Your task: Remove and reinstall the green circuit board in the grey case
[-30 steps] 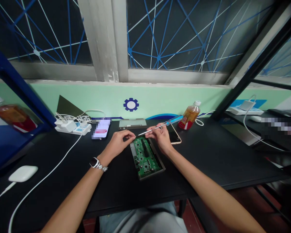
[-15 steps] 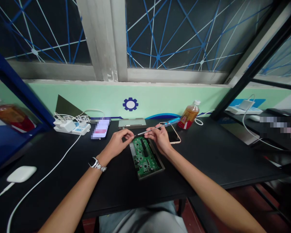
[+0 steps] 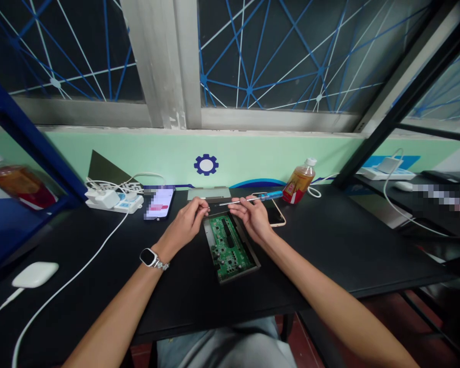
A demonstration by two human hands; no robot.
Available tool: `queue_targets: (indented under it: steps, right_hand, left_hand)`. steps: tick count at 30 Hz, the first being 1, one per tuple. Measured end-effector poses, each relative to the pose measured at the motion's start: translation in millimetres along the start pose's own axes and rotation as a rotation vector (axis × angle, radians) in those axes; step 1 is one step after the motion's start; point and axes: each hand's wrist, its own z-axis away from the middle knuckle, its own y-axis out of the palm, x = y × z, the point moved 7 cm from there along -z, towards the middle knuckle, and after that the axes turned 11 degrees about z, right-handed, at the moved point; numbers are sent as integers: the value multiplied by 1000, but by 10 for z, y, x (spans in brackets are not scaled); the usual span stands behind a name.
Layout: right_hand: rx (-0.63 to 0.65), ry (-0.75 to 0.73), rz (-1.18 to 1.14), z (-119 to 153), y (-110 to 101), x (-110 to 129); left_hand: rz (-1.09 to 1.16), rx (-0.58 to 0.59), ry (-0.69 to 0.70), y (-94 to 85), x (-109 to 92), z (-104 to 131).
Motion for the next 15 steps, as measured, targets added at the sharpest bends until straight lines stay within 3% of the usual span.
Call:
queue_targets:
  steps: [3, 8, 11, 15]
  right_hand:
    - [-60, -59, 25, -65, -130, 94]
    - [-71, -85, 119, -93, -189, 117]
    - [-41, -89, 153, -59, -122, 82]
    - [-13, -81, 182, -26, -58, 51]
  left_hand:
    - [-86, -2, -22, -248, 137, -21]
    - [-259, 147, -154, -533, 593, 47]
    - [-264, 192, -254, -541, 819, 127]
    - [-257, 238, -300, -429, 935, 174]
